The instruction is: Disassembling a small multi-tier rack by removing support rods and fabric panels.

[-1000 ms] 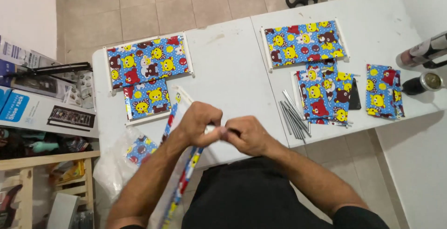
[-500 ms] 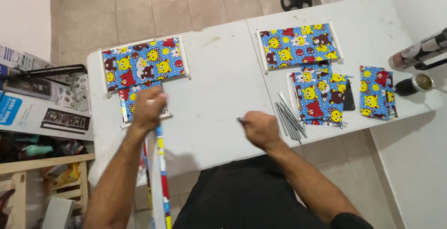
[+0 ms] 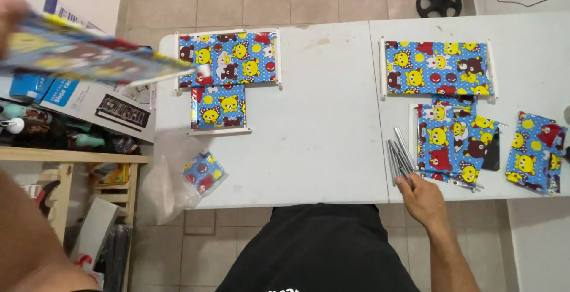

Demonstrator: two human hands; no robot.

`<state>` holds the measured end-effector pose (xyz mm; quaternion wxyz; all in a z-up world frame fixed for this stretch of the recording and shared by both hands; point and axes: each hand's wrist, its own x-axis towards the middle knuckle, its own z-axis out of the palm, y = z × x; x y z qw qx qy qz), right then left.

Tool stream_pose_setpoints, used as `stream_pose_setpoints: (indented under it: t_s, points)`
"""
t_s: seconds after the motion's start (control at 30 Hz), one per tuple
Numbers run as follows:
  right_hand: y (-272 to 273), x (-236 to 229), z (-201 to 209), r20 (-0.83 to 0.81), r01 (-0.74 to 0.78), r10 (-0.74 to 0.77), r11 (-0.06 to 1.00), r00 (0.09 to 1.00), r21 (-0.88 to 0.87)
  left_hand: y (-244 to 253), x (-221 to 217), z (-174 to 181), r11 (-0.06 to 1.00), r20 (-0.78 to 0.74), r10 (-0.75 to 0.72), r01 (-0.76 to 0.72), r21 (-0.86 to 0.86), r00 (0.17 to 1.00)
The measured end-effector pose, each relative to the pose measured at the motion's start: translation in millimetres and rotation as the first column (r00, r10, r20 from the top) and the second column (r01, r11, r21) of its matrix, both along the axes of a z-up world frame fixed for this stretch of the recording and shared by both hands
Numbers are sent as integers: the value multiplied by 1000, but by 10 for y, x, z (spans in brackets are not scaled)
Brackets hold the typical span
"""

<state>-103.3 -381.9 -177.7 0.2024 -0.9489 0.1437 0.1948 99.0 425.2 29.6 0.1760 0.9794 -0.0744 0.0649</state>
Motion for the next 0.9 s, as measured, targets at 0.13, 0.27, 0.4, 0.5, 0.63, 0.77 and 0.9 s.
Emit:
stream_pose_setpoints:
  t_s: [0.13,0.27,0.4,0.5,0.63,0.77,0.9]
  points:
    - [153,-48,-119,-101,-42,51,995,994,95,-1865,63,286,825,237,-167,4,565,957]
    - [91,-200,-184,-168,-31,44,997,985,76,-1923,505,-1422,827,442,-380,85,555,813]
    - [-72,-385,-212,-180,22,-9,997,984,71,-2297,429,-2511,839,363,-350,117,532,863]
    - [-182,-554,-315,-247,77,-59,995,967,66,-2380,73,-3420,855,294,-335,158,493,895]
    - [-398,-786,-781,-238,355,-316,924,918,143,-2375,-418,-4598,898,246,-256,136,418,935]
    - [-506,-712,-1328,-248,422,-383,898,890,128,-2779,-826,-4512,918,-83,-77,104,382,994]
    - [-647,-245,-1786,-172,434,-407,885,897,168,-3363,-1156,-3961,969,-256,46,19,246,966]
